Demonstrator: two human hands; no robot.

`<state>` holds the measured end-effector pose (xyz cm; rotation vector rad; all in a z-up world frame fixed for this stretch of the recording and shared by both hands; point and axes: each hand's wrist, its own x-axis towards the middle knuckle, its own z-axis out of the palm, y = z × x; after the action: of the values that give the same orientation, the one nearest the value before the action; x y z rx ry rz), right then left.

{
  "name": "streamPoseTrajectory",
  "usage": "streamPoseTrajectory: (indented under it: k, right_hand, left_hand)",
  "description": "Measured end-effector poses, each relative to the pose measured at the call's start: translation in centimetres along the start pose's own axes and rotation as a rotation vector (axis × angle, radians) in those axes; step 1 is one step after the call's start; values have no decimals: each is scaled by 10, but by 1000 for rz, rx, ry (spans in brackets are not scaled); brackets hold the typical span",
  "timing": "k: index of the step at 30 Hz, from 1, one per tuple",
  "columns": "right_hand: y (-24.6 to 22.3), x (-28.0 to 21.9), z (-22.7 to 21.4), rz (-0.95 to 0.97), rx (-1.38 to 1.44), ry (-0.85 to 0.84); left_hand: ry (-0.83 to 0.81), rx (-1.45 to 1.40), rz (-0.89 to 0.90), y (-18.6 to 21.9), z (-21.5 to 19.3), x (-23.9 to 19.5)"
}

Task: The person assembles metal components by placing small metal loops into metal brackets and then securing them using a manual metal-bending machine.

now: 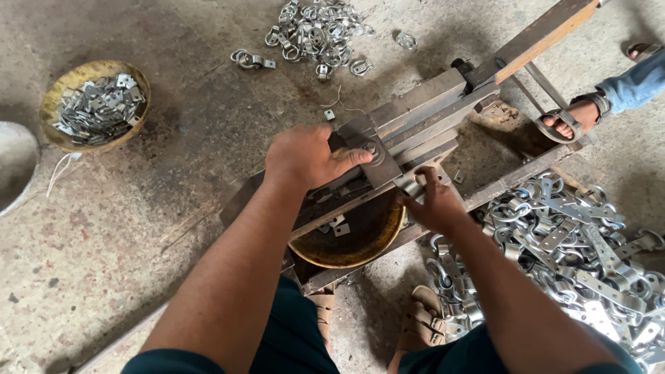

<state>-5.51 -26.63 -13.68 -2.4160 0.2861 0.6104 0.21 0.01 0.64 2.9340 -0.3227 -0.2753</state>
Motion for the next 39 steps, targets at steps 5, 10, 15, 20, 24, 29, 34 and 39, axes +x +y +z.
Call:
streamPoseTrajectory:
  k: [5, 10, 15, 20, 24, 29, 34, 39]
  right_hand:
    - [-11, -47, -71, -10, -502, -222]
    - [-87, -105, -151, 19, -549, -458]
    - [-187, -101, -195, -522, -553, 563]
    - [-165, -107, -194, -1099, -63, 937]
    - [-51, -96, -179, -814, -308, 806]
    - [209, -57, -139, -62, 105, 523]
    - [383, -97, -62, 417, 229, 513]
    - [433, -163, 4, 472, 457, 464]
  left_hand:
    - [-71, -23, -18, 1, -6, -4]
    - [-54, -62, 10, -3, -6, -4]
    - [-25, -90, 17, 0, -8, -7]
    - [-31, -62, 16, 1, -7, -3]
    - [-15, -79, 15, -2, -1, -1]
    - [17, -42, 27, 0, 0, -2]
    - [3, 12, 13, 5, 1, -2]
    - [90, 5, -13, 7, 7, -3]
